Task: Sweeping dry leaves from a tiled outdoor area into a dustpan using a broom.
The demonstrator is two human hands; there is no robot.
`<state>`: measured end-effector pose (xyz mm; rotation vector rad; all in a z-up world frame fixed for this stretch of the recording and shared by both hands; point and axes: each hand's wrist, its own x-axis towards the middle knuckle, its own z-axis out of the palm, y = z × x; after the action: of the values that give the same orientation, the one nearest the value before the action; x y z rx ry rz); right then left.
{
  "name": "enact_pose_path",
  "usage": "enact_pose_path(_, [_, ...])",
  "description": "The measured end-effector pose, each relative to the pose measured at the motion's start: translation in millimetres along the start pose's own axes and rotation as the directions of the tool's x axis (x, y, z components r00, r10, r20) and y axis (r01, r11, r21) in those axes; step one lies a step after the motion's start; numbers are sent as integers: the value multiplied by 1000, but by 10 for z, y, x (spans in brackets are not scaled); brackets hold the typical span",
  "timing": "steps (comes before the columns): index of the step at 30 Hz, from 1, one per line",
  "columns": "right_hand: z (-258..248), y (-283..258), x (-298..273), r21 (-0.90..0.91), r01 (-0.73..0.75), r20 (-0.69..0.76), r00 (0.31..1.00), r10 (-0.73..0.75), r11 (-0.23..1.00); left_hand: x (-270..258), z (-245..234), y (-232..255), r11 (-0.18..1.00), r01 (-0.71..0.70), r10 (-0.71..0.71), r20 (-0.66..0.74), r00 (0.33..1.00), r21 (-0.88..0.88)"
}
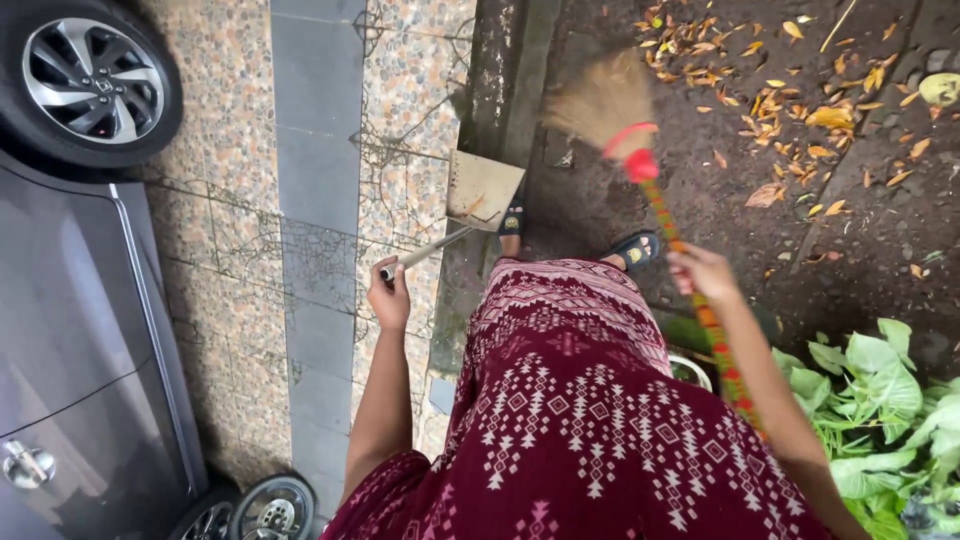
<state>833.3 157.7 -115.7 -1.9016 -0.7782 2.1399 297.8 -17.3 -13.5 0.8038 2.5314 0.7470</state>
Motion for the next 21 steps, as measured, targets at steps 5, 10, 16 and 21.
enact_pose_path(5, [-596, 55, -850, -271, 1, -247, 967, -70, 963, -153, -201, 33, 1000, 22, -23, -17, 1000, -18])
enact_pose_path(10, [-201, 57, -1645, -102, -45, -305, 952, 12, 994, -210, -176, -62, 998, 39, -39, -9, 999, -47])
enact_pose_path(16, [287, 552, -1172, -288, -92, -121, 991, 59, 953, -221, -29, -115, 999, 35, -38, -95, 995, -28])
enact_pose_path(21, [-212, 801, -654, -185, -93, -163, 985, 62, 978, -244, -59, -39, 1000, 18, -20, -67, 998, -22])
